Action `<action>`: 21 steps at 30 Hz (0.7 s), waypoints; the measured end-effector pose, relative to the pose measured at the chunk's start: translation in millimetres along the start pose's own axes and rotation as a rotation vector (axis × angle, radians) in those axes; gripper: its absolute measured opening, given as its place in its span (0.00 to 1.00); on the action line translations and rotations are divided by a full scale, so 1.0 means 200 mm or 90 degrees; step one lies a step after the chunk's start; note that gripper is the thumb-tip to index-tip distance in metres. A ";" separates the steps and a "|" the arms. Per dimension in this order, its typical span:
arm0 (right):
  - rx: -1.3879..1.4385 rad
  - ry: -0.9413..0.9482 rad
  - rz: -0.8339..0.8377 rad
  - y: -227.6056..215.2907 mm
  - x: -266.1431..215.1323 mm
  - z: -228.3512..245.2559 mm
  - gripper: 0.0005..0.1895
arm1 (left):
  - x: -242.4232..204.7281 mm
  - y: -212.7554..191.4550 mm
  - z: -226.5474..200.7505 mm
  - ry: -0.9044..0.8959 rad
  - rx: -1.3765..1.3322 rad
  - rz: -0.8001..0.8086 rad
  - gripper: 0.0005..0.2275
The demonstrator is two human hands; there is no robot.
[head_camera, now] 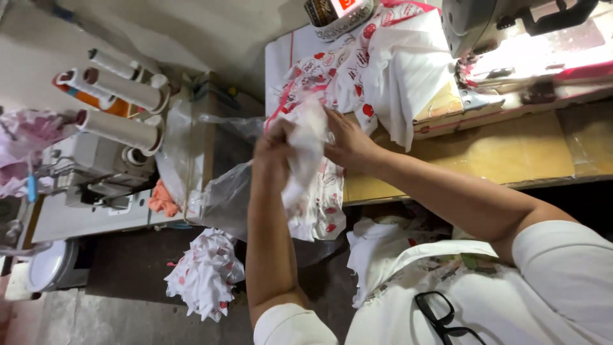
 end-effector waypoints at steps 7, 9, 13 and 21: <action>0.577 0.348 -0.076 -0.27 -0.03 0.08 0.19 | -0.39 0.05 -0.72 -0.088 0.128 0.104 0.10; 0.533 0.308 0.037 -0.33 -0.14 0.22 0.23 | -0.32 -0.16 -0.67 -0.092 0.360 0.052 0.07; 0.421 0.299 0.182 -0.37 -0.40 0.35 0.17 | -0.04 -0.39 -0.45 0.294 0.859 -0.251 0.06; 0.347 0.440 0.146 -0.54 -0.93 -0.09 0.06 | -0.02 0.25 0.46 0.029 0.721 0.137 0.28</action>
Point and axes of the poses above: each hand's wrist, its own x-axis towards the middle knuckle, its own y-axis out of the palm, z = x × y, the point moved 6 cm from there along x, towards the middle knuckle, and after that the axes turned 10 degrees about x, right-handed, at the moved point
